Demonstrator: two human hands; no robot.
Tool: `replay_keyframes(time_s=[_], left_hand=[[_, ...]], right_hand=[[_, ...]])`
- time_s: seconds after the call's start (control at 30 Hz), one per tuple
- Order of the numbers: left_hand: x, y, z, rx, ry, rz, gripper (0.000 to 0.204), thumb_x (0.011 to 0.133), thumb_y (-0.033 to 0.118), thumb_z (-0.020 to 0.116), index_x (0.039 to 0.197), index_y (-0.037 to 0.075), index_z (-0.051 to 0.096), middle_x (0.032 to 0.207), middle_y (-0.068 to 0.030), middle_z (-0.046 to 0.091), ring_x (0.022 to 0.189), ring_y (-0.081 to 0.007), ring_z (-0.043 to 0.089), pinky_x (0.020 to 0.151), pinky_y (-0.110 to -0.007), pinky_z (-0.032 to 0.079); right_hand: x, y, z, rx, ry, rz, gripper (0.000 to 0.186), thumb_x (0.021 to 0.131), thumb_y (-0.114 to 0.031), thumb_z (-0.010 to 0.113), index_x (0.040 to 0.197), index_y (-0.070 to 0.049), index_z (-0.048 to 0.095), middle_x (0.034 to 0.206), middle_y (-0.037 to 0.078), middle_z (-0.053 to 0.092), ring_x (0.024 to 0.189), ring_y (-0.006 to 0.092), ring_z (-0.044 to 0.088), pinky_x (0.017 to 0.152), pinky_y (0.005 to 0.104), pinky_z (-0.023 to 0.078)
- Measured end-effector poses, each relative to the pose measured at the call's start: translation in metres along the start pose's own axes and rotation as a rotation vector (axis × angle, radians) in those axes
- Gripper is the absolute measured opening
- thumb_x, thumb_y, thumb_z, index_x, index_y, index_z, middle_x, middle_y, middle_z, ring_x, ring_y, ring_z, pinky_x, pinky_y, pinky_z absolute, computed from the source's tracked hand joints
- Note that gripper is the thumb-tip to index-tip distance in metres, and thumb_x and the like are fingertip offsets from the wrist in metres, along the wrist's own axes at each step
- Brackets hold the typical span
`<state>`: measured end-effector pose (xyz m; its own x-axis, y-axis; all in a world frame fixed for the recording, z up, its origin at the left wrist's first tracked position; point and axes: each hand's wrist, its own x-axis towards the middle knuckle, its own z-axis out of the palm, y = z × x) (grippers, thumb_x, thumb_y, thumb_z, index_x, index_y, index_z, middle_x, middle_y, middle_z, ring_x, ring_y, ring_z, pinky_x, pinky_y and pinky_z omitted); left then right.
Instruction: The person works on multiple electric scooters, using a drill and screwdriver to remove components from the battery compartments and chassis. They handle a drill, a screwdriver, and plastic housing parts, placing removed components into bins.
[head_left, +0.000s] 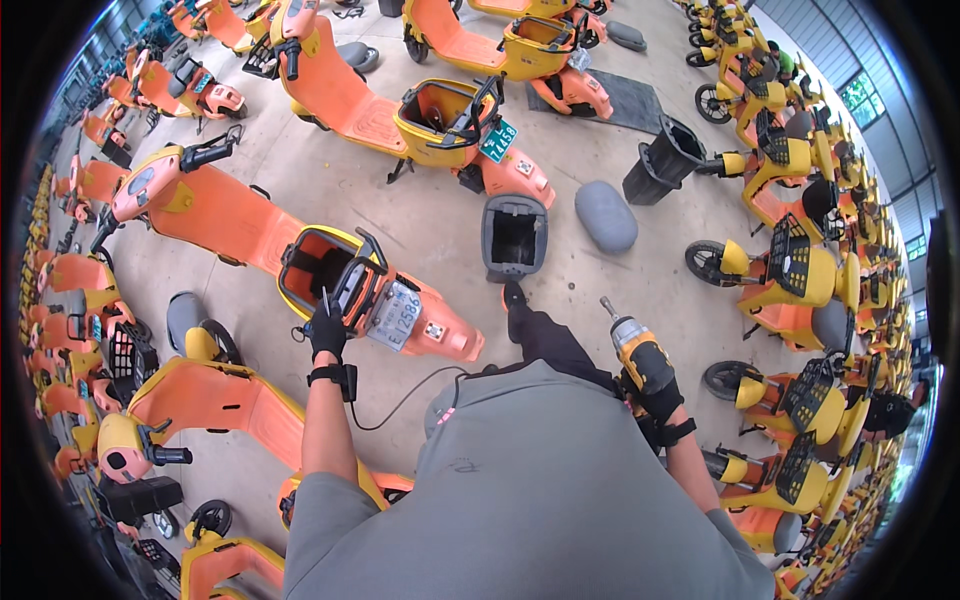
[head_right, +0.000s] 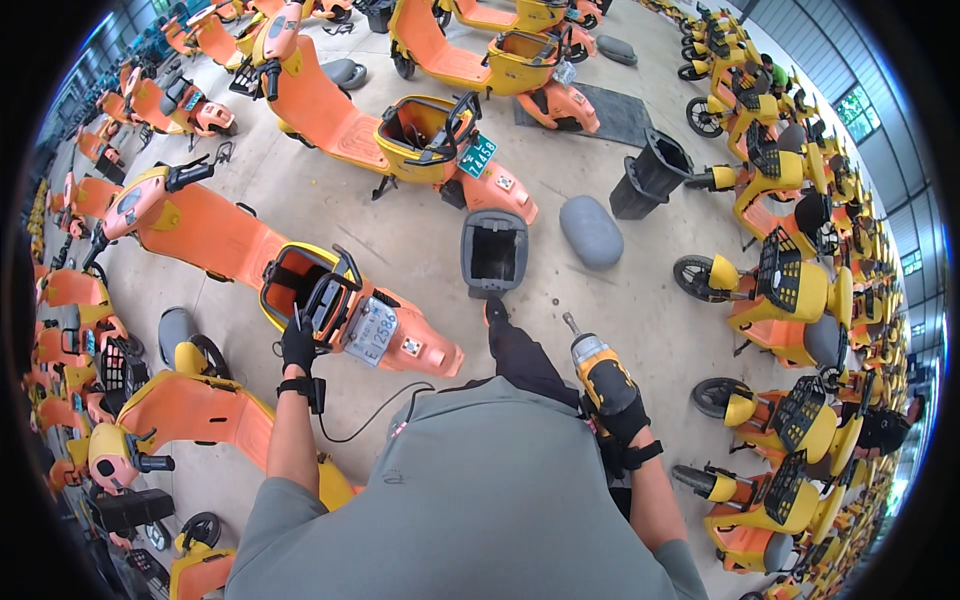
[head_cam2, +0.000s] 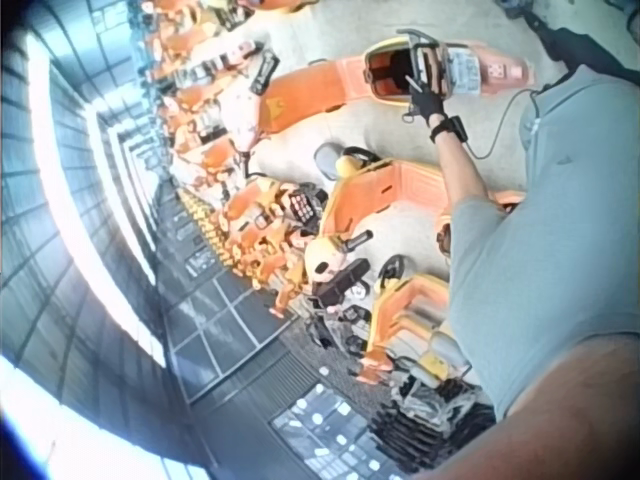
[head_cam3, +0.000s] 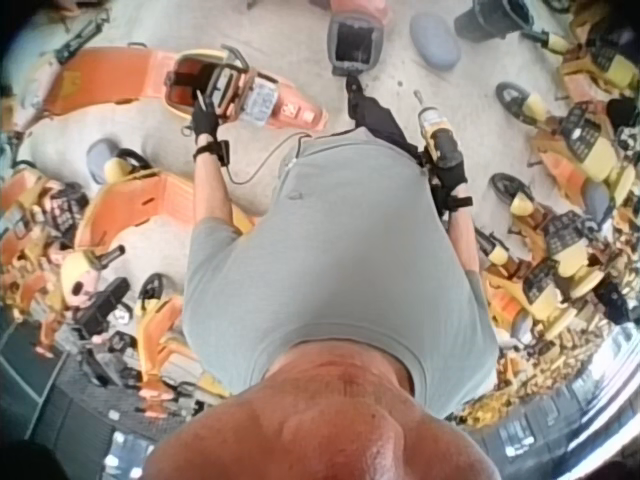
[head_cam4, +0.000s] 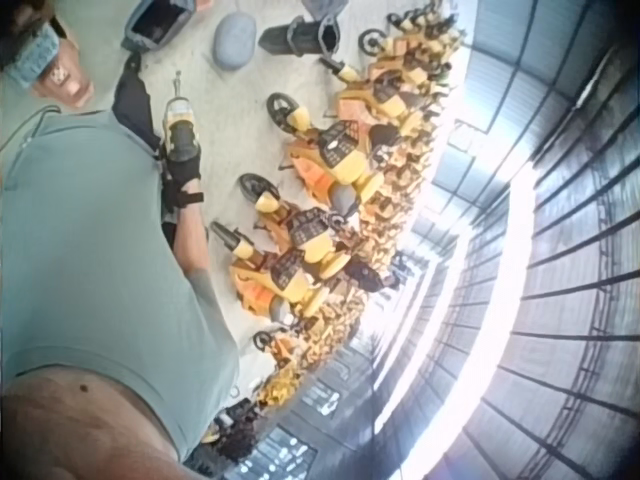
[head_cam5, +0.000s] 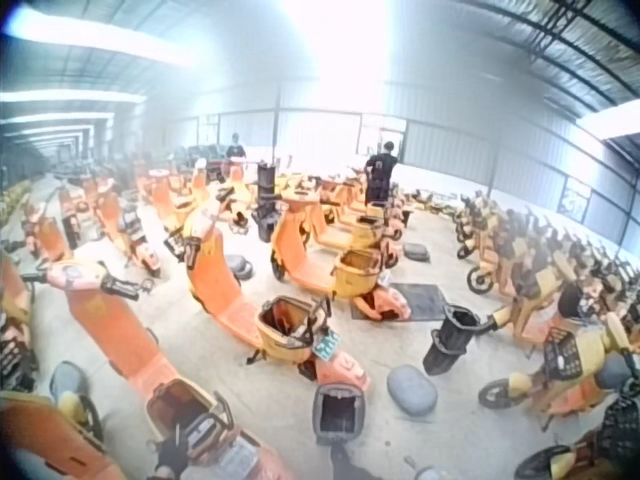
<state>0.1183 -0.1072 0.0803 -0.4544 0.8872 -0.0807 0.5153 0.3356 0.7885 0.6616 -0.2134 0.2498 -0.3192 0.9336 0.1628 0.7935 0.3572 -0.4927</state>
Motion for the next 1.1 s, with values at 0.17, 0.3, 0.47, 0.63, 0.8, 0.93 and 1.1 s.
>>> replay_keyframes(time_s=[0.17,0.3,0.47,0.63,0.8,0.93,1.1], left_hand=[[-0.002,0.001,0.0,-0.01,0.022,-0.007,0.029,0.09,0.021,0.047,0.11,0.001,0.054,0.099,-0.0167,0.061,0.091,-0.0278,0.059,0.078,-0.036,0.045],[0.001,-0.006,0.002,-0.04,0.022,-0.015,0.03,0.089,0.021,0.048,0.111,0.001,0.053,0.098,-0.0176,0.062,0.091,-0.0282,0.059,0.077,-0.036,0.046],[0.005,-0.023,0.006,-0.061,0.046,-0.017,0.03,0.089,0.02,0.048,0.112,0.001,0.053,0.098,-0.018,0.062,0.091,-0.0287,0.059,0.079,-0.037,0.045],[-0.002,0.015,-0.002,-0.011,-0.007,-0.242,0.026,0.089,0.02,0.048,0.108,0.004,0.055,0.08,-0.0136,0.061,0.061,-0.0226,0.059,0.052,-0.034,0.047],[-0.01,0.032,-0.006,0.008,0.028,-0.324,0.025,0.089,0.022,0.048,0.107,0.006,0.055,0.069,-0.0096,0.057,0.044,-0.0162,0.05,0.038,-0.029,0.04],[-0.014,0.042,0.0,-0.031,0.11,-0.434,0.033,0.088,0.024,0.047,0.119,0.012,0.05,0.069,-0.0073,0.056,0.044,-0.014,0.049,0.037,-0.027,0.04],[-0.016,0.053,0.002,-0.024,0.14,-0.565,0.035,0.089,0.022,0.045,0.124,0.016,0.046,0.069,-0.0065,0.056,0.042,-0.0131,0.045,0.037,-0.026,0.039]], right_hand=[[0.005,0.006,0.0,0.004,-0.03,0.006,0.023,0.073,-0.005,0.062,0.096,-0.006,0.058,0.085,0.011,0.058,0.079,0.0296,0.056,0.068,0.0363,0.046],[0.01,0.013,0.002,-0.024,-0.006,-0.04,0.025,0.072,-0.005,0.063,0.096,-0.006,0.058,0.086,0.012,0.058,0.082,0.0307,0.056,0.071,0.0372,0.046],[0.021,0.027,0.005,-0.037,-0.036,-0.078,0.025,0.071,-0.005,0.063,0.096,-0.006,0.058,0.089,0.012,0.058,0.084,0.0306,0.056,0.073,0.0371,0.046],[0.047,0.039,0.003,0.017,-0.05,-0.064,0.023,0.072,-0.004,0.062,0.094,-0.006,0.058,0.087,0.011,0.058,0.083,0.0297,0.056,0.072,0.0364,0.046],[0.065,0.085,0.015,0.187,-0.22,0.136,0.035,0.068,-0.008,0.064,0.103,-0.008,0.057,0.097,0.01,0.059,0.091,0.0293,0.056,0.078,0.0355,0.046],[0.107,0.109,0.016,0.175,-0.138,-0.018,0.018,0.074,-0.005,0.061,0.092,-0.006,0.059,0.084,0.01,0.059,0.079,0.0281,0.057,0.068,0.035,0.047],[0.156,0.152,0.009,0.094,-0.187,-0.079,0.023,0.071,-0.008,0.064,0.094,-0.007,0.058,0.086,0.01,0.06,0.081,0.0284,0.058,0.071,0.0353,0.048]])
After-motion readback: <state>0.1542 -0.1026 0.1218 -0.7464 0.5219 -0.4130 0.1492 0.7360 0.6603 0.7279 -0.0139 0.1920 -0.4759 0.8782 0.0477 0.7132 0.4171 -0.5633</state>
